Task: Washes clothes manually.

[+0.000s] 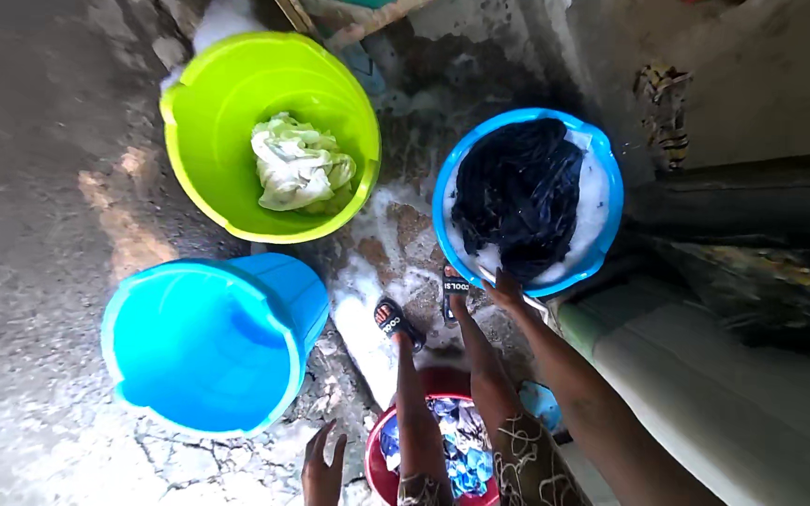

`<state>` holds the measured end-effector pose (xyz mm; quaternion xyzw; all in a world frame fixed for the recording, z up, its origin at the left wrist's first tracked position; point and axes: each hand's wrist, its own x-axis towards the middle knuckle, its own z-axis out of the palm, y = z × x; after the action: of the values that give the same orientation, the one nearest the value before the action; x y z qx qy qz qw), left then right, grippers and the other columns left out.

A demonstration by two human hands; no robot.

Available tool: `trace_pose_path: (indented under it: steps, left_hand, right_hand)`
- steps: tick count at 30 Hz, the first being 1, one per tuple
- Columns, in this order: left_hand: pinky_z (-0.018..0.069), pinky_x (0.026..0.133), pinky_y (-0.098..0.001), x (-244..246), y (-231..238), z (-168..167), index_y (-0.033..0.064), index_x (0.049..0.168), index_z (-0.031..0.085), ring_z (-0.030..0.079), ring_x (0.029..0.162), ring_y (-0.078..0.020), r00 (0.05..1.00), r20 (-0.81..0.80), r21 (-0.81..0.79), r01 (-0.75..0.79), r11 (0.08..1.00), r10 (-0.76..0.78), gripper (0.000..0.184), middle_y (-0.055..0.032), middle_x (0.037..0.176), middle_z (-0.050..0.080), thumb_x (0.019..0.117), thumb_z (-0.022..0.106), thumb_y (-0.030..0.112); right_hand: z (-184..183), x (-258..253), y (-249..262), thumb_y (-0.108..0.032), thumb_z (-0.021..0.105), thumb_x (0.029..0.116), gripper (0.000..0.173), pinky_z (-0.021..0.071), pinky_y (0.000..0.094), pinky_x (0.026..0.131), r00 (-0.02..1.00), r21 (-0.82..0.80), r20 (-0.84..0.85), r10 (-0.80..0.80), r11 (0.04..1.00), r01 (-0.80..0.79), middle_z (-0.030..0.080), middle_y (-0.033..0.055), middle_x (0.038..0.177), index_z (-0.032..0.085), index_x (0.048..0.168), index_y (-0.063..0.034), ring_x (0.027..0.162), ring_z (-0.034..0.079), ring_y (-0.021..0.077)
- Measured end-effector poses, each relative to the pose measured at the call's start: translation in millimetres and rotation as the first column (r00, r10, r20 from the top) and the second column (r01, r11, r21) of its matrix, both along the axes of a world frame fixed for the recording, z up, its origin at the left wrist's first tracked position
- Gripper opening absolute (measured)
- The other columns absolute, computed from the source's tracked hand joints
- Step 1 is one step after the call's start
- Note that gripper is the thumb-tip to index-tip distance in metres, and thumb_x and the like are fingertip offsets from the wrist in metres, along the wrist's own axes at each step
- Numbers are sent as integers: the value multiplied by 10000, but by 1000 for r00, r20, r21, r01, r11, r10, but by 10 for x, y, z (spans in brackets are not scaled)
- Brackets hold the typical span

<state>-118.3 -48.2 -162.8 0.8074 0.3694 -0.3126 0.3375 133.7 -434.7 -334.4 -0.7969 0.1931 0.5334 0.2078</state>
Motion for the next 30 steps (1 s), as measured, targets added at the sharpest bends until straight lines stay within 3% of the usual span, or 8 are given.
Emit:
trace_pose_path:
  steps: [7, 14, 16, 19, 22, 24, 26, 30]
  left_hand:
    - [424, 1118, -536, 190, -183, -824, -114, 1370, 555, 550, 1312, -438, 996, 15, -228, -82, 970, 87, 410, -323, 1401, 557, 1021, 566, 101]
    - [487, 1036, -473, 1038, -858, -991, -86, 1334, 580, 618, 1216, -303, 912, -138, -566, -392, 725, 386, 484, -236, 1313, 642, 1127, 305, 254]
    - [471, 981, -487, 1308, -1198, -719, -15, 1425, 529, 626, 1192, -292, 857, -352, -672, -511, 536, 376, 619, -202, 1338, 643, 1128, 215, 427]
    - [568, 862, -443, 1507, -1647, -312, 93, 1557, 345, 690, 1036, -268, 832, -457, -791, -542, 284, 314, 578, -183, 1266, 667, 1086, 443, 413]
    - [585, 739, -325, 1533, -2003, 141, 36, 1600, 115, 681, 834, -200, 796, -417, -758, -571, 316, 438, 942, -236, 1173, 607, 897, 741, -7]
    - [545, 877, -369, 1378, -2152, 199, -70, 1519, 276, 636, 965, -233, 810, -316, -699, -550, 457, 493, 816, -263, 1211, 597, 868, 765, -15]
    - [497, 649, -305, 1387, -2175, 85, -104, 1221, 564, 556, 687, -145, 775, -224, -608, -585, 537, 591, 341, -129, 841, 604, 944, 696, 47]
    - [343, 381, -158, 1766, -1808, -230, 89, 855, 507, 375, 381, -15, 598, -557, -652, -745, 143, 576, 317, 76, 508, 397, 1112, 405, 242]
  right_hand:
    - [-300, -238, 82, -419, 590, 1033, 603, 382, 633, 1108, 988, -37, 153, -28, 999, 34, 603, 318, 1331, 542, 1386, 68, 1301, 547, 465]
    - [1447, -1283, 423, -296, 503, 1074, 461, 497, 647, 894, 868, -53, 482, -121, 985, 167, 687, 313, 989, 658, 1158, 130, 960, 676, 468]
    - [1834, -1638, 577, -234, 524, 1060, 418, 509, 642, 882, 835, -28, 534, -134, 984, 176, 687, 327, 977, 661, 1148, 150, 942, 680, 477]
    - [2123, -2106, 762, -183, 547, 1018, 401, 534, 620, 895, 787, -34, 612, -80, 991, 128, 684, 350, 1039, 650, 1170, 174, 981, 683, 503]
    - [2260, -2024, 856, -94, 534, 1002, 408, 479, 612, 1011, 840, -17, 541, -48, 998, 68, 615, 398, 1219, 564, 1288, 195, 1152, 617, 539]
    - [2273, -1722, 920, -74, 564, 997, 438, 419, 556, 1122, 904, 59, 422, -64, 997, 43, 588, 359, 1332, 532, 1365, 161, 1284, 567, 470]
    - [2231, -1523, 1035, -150, 576, 1003, 475, 445, 522, 1110, 954, 69, 298, -23, 998, 2, 611, 303, 1321, 517, 1392, 116, 1269, 590, 399]
    - [2501, -1756, 1190, -84, 592, 982, 455, 546, 571, 926, 936, 35, 343, 75, 995, -92, 675, 336, 1091, 505, 1337, 186, 1018, 694, 472]
